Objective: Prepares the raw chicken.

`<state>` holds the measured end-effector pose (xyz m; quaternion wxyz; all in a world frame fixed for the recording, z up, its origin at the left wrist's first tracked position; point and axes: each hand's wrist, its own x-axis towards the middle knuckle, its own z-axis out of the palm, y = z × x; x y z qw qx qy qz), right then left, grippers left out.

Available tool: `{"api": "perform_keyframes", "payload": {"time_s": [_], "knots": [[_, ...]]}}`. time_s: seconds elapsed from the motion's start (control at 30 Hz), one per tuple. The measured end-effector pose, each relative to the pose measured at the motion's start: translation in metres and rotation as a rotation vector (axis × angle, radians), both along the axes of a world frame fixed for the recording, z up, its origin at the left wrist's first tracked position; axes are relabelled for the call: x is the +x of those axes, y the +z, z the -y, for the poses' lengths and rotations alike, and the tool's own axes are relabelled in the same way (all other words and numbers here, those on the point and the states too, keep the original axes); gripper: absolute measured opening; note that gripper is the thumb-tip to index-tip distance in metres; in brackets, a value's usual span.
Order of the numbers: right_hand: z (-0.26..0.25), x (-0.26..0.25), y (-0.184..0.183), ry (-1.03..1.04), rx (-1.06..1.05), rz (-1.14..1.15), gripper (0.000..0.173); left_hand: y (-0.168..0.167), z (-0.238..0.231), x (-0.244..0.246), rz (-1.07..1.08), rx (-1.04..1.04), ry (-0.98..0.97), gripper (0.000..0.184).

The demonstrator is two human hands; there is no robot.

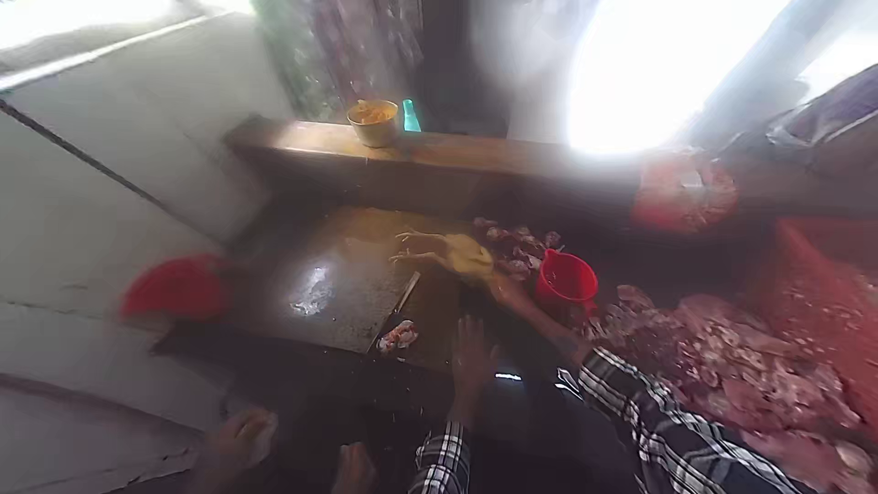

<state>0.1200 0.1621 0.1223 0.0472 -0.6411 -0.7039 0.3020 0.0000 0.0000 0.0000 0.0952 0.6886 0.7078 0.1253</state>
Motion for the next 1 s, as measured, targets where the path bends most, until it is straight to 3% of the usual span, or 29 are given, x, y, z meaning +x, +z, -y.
{"api": "perform_keyframes", "payload": {"time_s": [0.07,0.2,0.33,0.43,0.5,0.57,0.63,0.7,0.77,0.9,1.0], "knots": [[0.046,0.026,-0.021,-0.096,-0.097,-0.087,0.060,-0.004,0.003,0.000,-0.031,0.022,-0.004,0.077],[0.128,0.057,-0.022,-0.186,-0.297,-0.244,0.068,0.002,-0.003,-0.003,0.002,0.054,-0.018,0.061],[0.208,0.066,-0.045,-0.294,-0.450,-0.514,0.066,0.029,0.015,0.000,0.425,0.015,0.073,0.049],[0.260,0.076,-0.031,-0.127,-0.306,-0.454,0.048,0.059,0.067,0.031,0.723,-0.231,0.091,0.070],[0.297,0.088,-0.030,0.036,-0.199,-0.396,0.052,0.058,0.110,0.054,0.731,-0.353,0.095,0.095],[0.321,0.114,-0.030,0.186,-0.134,-0.303,0.057,0.061,0.136,0.063,0.703,-0.409,0.115,0.100],[0.337,0.154,-0.026,0.209,0.007,-0.130,0.047,0.065,0.151,0.062,0.702,-0.480,0.091,0.101],[0.346,0.204,-0.020,0.042,0.225,0.034,0.041,0.067,0.165,0.056,0.814,-0.497,0.078,0.095],[0.345,0.253,-0.020,-0.096,0.283,0.179,0.048,0.069,0.181,0.054,0.971,-0.426,0.107,0.080],[0.354,0.291,-0.037,-0.047,0.273,0.297,0.048,0.043,0.211,0.060,1.065,-0.148,0.307,0.031],[0.356,0.292,-0.044,-0.014,0.248,0.229,0.059,0.016,0.230,0.065,1.083,-0.171,0.388,0.034]]}}
